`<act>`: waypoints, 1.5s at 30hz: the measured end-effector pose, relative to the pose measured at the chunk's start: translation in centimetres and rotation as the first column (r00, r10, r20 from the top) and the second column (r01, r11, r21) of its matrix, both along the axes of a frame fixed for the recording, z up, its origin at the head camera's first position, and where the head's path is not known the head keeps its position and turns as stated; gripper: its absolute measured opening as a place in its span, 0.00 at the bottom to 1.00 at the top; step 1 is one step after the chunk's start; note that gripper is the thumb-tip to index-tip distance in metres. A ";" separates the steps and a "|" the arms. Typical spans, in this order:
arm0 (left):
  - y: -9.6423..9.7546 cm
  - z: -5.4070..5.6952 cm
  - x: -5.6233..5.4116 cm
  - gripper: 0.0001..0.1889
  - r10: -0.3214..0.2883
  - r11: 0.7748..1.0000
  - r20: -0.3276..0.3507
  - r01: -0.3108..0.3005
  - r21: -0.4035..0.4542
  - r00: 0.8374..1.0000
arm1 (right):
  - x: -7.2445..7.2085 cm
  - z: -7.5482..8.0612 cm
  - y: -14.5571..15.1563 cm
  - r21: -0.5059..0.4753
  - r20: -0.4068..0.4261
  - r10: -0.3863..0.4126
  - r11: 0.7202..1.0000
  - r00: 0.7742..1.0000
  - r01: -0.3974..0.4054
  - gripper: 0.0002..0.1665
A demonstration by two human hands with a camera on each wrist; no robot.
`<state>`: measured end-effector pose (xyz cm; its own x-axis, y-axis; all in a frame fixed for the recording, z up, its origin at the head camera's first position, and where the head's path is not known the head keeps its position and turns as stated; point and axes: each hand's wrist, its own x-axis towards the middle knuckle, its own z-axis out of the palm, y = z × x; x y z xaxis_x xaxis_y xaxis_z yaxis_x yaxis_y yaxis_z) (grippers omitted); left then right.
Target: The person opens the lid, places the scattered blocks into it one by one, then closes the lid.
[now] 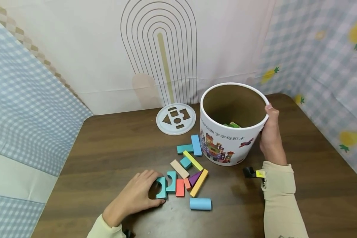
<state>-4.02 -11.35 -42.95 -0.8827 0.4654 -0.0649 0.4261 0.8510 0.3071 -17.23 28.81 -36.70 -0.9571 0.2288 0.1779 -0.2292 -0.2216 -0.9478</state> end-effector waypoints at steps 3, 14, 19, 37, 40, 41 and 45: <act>0.0 0.1 0.2 0.35 0.007 1.000 0.006 -0.007 0.014 1.000 | 0.1 -0.1 -0.2 0.003 -0.007 0.007 1.000 1.000 -0.007 0.28; 0.9 2.4 -0.4 0.42 -0.040 0.926 -0.102 0.075 0.369 0.994 | 0.1 -0.3 -0.4 0.022 -0.007 0.015 1.000 1.000 -0.014 0.29; 2.3 4.6 -2.0 0.42 -0.107 0.868 -0.229 0.204 0.453 0.967 | 0.1 -0.2 -0.4 0.038 0.006 0.020 0.999 1.000 -0.020 0.30; 11.2 14.9 -10.4 0.43 -0.228 0.747 -0.363 0.401 0.530 0.903 | 0.3 -0.4 0.2 0.084 0.013 0.028 0.996 1.000 -0.029 0.34; 12.9 15.9 -11.8 0.43 -0.258 0.773 -0.295 0.380 0.509 0.920 | 0.4 -0.3 0.3 0.088 0.006 0.026 0.996 1.000 -0.026 0.34; 13.5 16.2 -12.3 0.43 -0.269 0.784 -0.273 0.375 0.495 0.924 | 0.4 -0.3 0.3 0.087 0.005 0.022 0.996 1.000 -0.023 0.34; 15.6 17.3 -13.9 0.42 -0.295 0.841 -0.184 0.346 0.416 0.938 | 0.4 -0.2 0.2 0.085 0.006 0.011 0.996 1.000 -0.012 0.34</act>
<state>-17.91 4.20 -25.66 -0.6689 0.6810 0.2980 0.7037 0.4510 0.5490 -16.80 29.00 -36.87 -0.9606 0.2019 0.1911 -0.2218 -0.1426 -0.9646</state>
